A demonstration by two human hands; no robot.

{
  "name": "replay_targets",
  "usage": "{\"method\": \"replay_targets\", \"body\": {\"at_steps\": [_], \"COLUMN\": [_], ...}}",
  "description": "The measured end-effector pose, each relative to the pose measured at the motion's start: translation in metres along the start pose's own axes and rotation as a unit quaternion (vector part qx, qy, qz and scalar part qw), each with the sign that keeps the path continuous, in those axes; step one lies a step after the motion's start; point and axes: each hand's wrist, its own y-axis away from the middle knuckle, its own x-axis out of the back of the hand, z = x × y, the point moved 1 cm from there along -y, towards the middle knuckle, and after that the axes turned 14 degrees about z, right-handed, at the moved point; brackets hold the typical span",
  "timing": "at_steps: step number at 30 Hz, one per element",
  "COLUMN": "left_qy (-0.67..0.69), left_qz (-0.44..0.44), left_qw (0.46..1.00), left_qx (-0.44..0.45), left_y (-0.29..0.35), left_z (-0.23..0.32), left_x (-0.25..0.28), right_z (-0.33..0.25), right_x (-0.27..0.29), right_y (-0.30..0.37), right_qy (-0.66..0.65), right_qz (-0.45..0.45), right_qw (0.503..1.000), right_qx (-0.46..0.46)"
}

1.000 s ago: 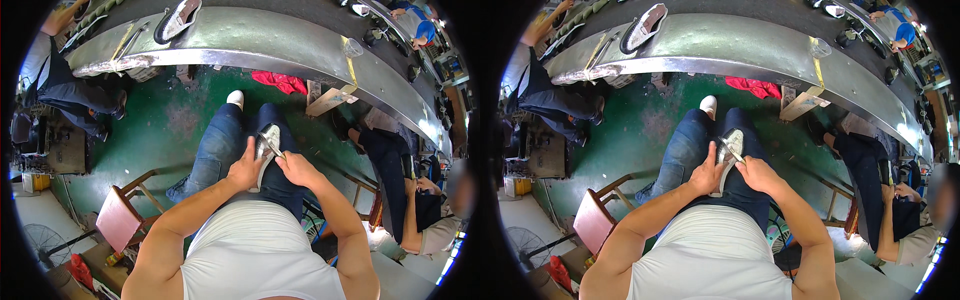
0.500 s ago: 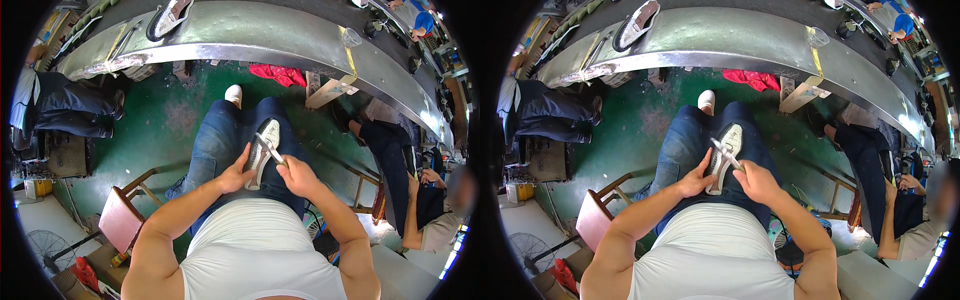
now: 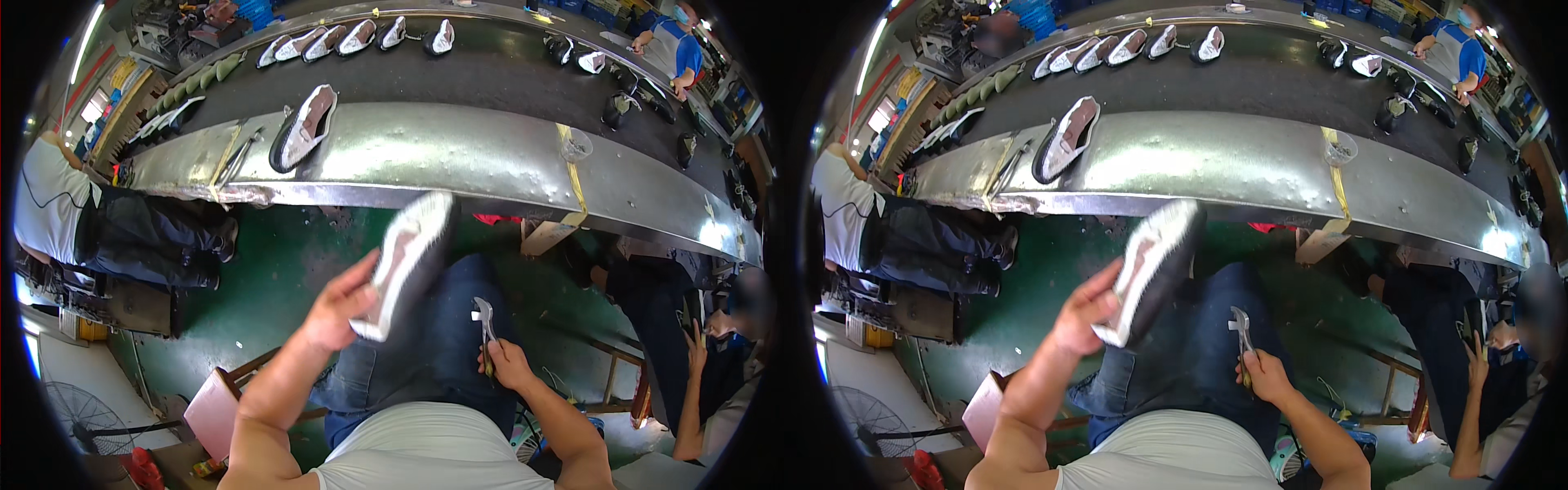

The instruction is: Assembling and lasting shoes on a production line using lasting pliers to secure the upper.

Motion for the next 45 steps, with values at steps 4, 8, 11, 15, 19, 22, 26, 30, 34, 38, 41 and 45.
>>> {"method": "replay_targets", "body": {"at_steps": [4, 8, 11, 15, 19, 22, 26, 30, 34, 38, 41, 45], "left_qy": [-0.078, -0.241, -0.476, -0.869, -0.825, -0.815, -0.765, -0.774, -0.769, -0.756, -0.657, -0.776], "left_qz": [0.033, 0.097, 0.109, -0.034, -0.131, -0.153, 0.011, 0.241, 0.227, 0.171, 0.174, 0.219], "left_qw": [0.996, 0.961, 0.846, 0.202, 0.136, 0.297, 0.339, 0.503, 0.54, 0.591, 0.65, 0.426], "left_qx": [-0.04, -0.094, -0.213, -0.45, -0.532, -0.474, -0.547, -0.3, -0.256, -0.223, -0.34, -0.41], "left_y": [-0.109, -0.26, -0.355, -0.42, -0.446, -0.43, -0.394, -0.365, -0.386, -0.426, -0.426, -0.401], "left_z": [0.092, 0.154, 0.167, 0.136, 0.126, 0.146, 0.19, 0.197, 0.162, 0.135, 0.137, 0.189], "left_x": [-0.052, -0.103, -0.135, -0.141, -0.081, -0.083, -0.048, -0.02, -0.038, -0.056, -0.06, -0.024], "right_z": [0.001, 0.001, 0.012, 0.002, 0.005, 0.012, 0.011, 0.015, 0.011, 0.001, 0.005, 0.002], "right_x": [0.01, 0.017, 0.018, 0.028, 0.033, 0.034, 0.034, 0.029, 0.02, 0.014, 0.012, 0.018], "right_y": [-0.013, -0.026, -0.034, -0.04, -0.052, -0.054, -0.061, -0.06, -0.057, -0.058, -0.054, -0.051], "right_qy": [-0.073, -0.132, -0.177, -0.182, -0.201, -0.198, -0.182, -0.19, -0.174, -0.156, -0.185, -0.184], "right_qz": [-0.033, -0.072, -0.075, -0.087, -0.1, -0.1, -0.115, -0.121, -0.125, -0.147, -0.119, -0.1], "right_qw": [0.996, 0.982, 0.972, 0.963, 0.956, 0.957, 0.96, 0.958, 0.96, 0.959, 0.955, 0.958], "right_qx": [-0.041, -0.111, -0.133, -0.181, -0.189, -0.189, -0.178, -0.177, -0.178, -0.187, -0.199, -0.196]}}
